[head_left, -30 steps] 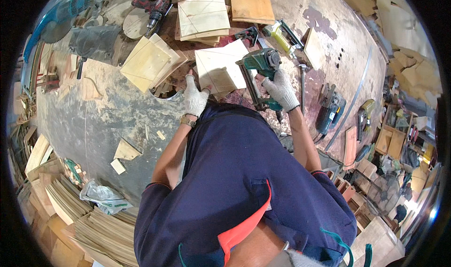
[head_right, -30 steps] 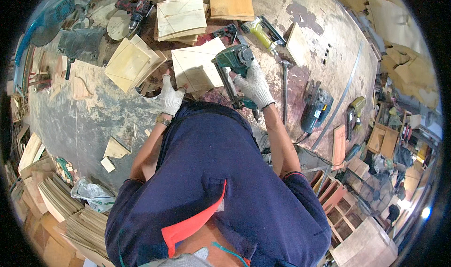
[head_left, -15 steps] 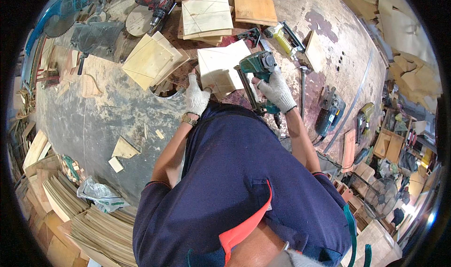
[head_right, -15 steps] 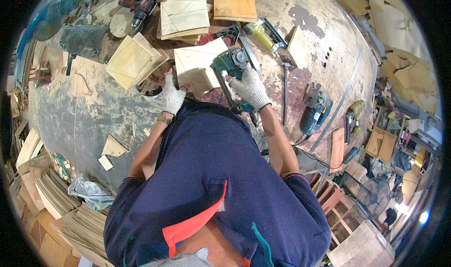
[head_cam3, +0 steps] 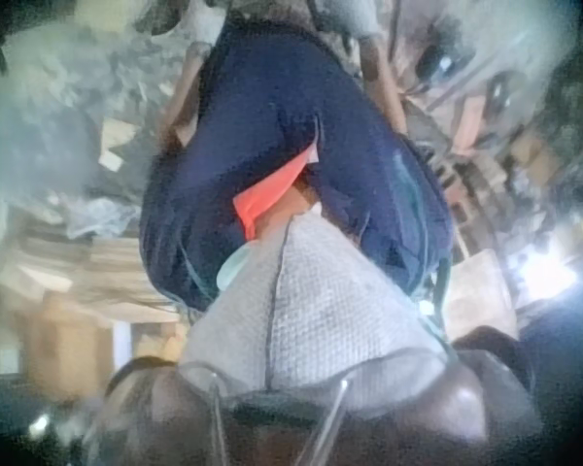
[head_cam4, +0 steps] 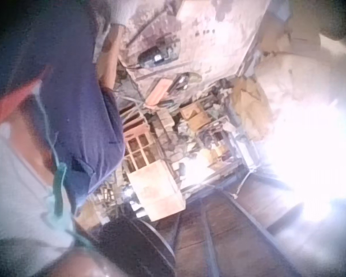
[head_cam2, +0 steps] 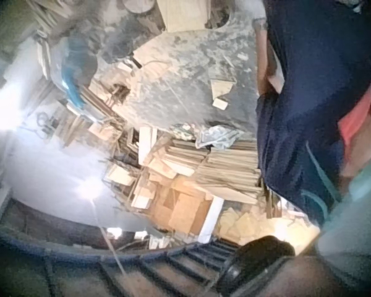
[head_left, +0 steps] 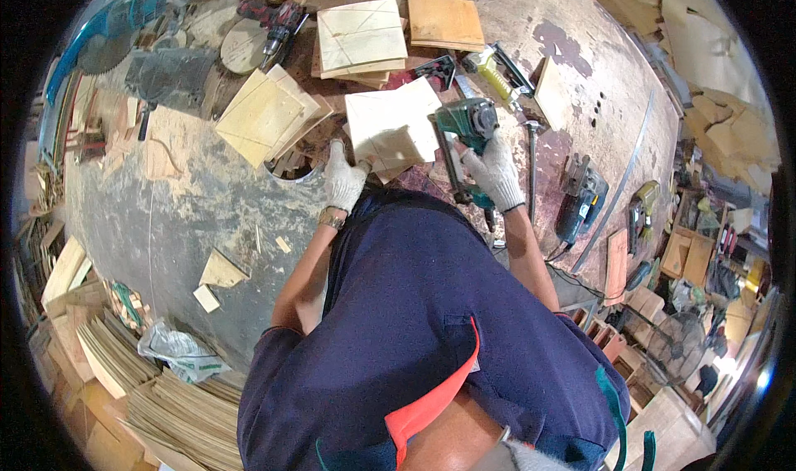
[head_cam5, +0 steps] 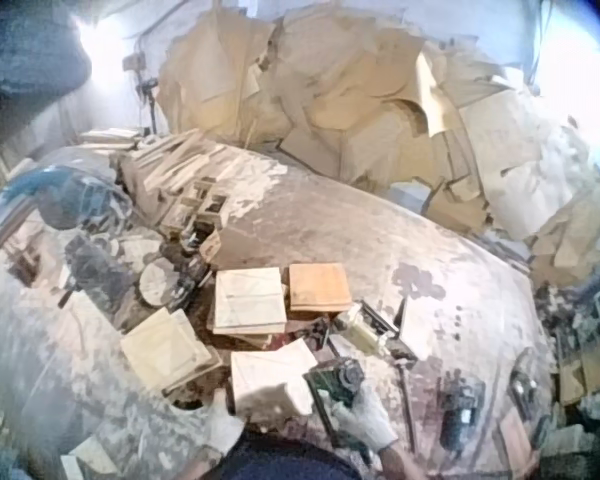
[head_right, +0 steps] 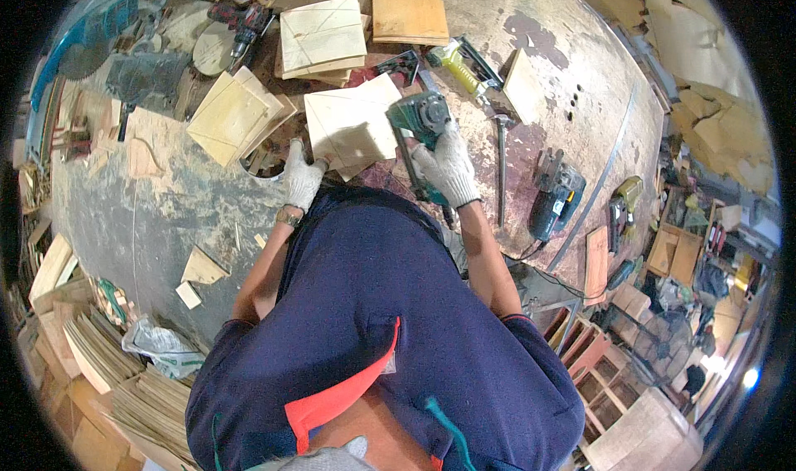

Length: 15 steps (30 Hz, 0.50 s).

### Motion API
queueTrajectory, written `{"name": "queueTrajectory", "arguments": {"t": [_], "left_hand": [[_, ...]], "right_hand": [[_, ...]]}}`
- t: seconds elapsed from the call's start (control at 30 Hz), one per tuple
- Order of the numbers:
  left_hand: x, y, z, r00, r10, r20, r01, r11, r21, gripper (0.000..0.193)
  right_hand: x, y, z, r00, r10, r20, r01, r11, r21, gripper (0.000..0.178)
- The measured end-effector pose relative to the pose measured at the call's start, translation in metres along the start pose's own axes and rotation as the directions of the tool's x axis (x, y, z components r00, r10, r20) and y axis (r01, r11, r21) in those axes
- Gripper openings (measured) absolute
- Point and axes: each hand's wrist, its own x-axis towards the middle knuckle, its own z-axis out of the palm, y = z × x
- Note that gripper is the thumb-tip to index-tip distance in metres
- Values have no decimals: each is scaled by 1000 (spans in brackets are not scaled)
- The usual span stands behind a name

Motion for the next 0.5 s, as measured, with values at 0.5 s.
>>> {"name": "queueTrajectory", "arguments": {"t": [0.5], "left_hand": [[19, -10, 30, 953, -84, 291, 211, 875, -437, 46]], "right_hand": [[-54, 129, 3, 960, 49, -277, -127, 954, -271, 50]]}}
